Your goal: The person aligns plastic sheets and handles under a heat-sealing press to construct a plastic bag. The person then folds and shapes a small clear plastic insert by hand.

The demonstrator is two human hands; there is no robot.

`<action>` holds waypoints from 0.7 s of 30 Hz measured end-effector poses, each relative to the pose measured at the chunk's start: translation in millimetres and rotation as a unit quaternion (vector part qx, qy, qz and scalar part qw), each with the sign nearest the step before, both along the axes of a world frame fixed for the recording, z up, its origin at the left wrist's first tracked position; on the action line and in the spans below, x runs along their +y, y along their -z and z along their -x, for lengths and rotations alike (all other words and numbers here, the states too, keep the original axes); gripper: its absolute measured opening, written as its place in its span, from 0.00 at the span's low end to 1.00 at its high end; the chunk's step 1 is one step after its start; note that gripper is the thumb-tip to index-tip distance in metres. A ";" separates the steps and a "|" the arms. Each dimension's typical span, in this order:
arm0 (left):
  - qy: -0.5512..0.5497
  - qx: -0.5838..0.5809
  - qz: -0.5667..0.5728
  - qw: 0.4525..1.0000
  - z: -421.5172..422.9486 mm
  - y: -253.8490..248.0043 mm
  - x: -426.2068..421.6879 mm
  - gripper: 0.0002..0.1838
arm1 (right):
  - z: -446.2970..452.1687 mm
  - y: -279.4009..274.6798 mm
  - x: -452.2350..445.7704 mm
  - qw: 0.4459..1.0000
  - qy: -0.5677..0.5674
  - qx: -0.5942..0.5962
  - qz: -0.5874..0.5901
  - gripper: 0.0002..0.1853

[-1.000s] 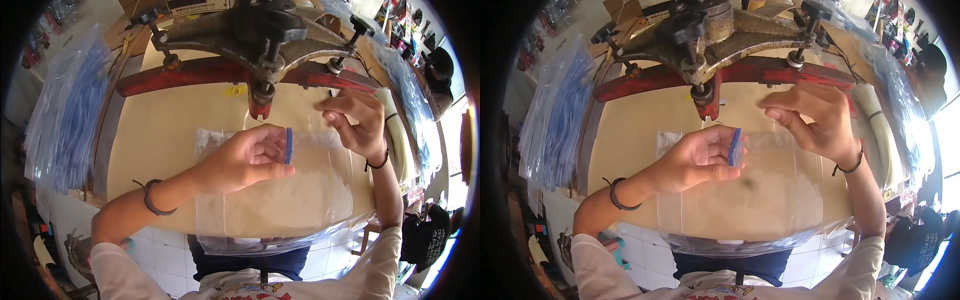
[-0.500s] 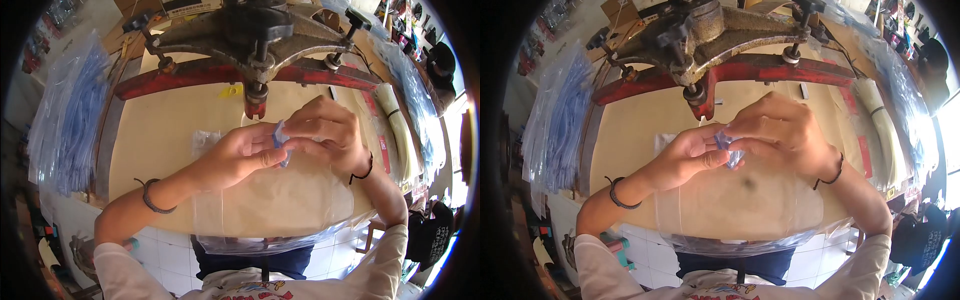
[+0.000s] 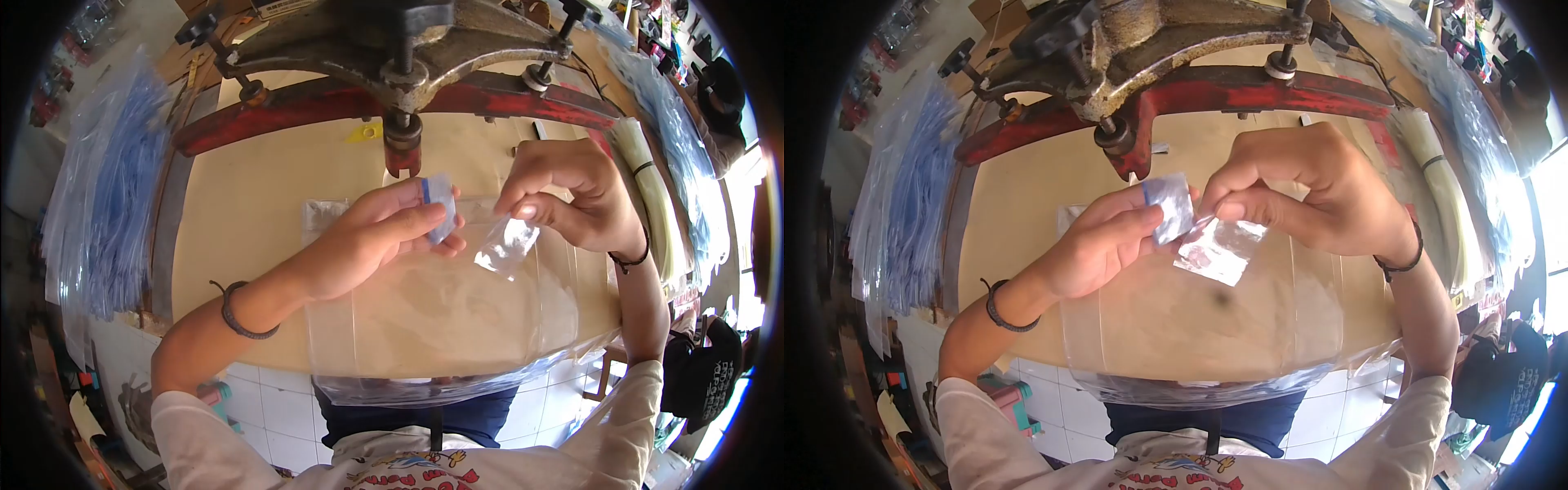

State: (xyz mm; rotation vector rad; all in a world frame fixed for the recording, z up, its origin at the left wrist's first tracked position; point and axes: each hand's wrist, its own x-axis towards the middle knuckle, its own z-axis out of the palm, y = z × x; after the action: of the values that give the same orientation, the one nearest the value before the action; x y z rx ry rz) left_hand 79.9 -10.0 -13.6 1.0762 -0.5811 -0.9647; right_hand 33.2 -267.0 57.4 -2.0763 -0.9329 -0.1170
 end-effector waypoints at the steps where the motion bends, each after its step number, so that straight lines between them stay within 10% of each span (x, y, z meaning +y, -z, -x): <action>1: 0.004 0.007 0.017 1.000 -0.3 3.1 0.6 0.28 | 1.0 -1.7 -0.6 1.000 0.016 -0.002 -0.003 0.06; 21: -0.032 -0.105 -0.083 0.991 6.8 -16.9 2.5 0.10 | 1.4 23.8 11.6 0.944 0.077 0.292 -0.131 0.08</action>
State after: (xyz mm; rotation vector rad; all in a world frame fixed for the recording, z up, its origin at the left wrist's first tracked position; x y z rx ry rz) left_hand 73.1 -7.5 3.3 1.3478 -0.6420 -0.8595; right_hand 31.8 -255.4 33.5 -1.7769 -0.3674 0.2685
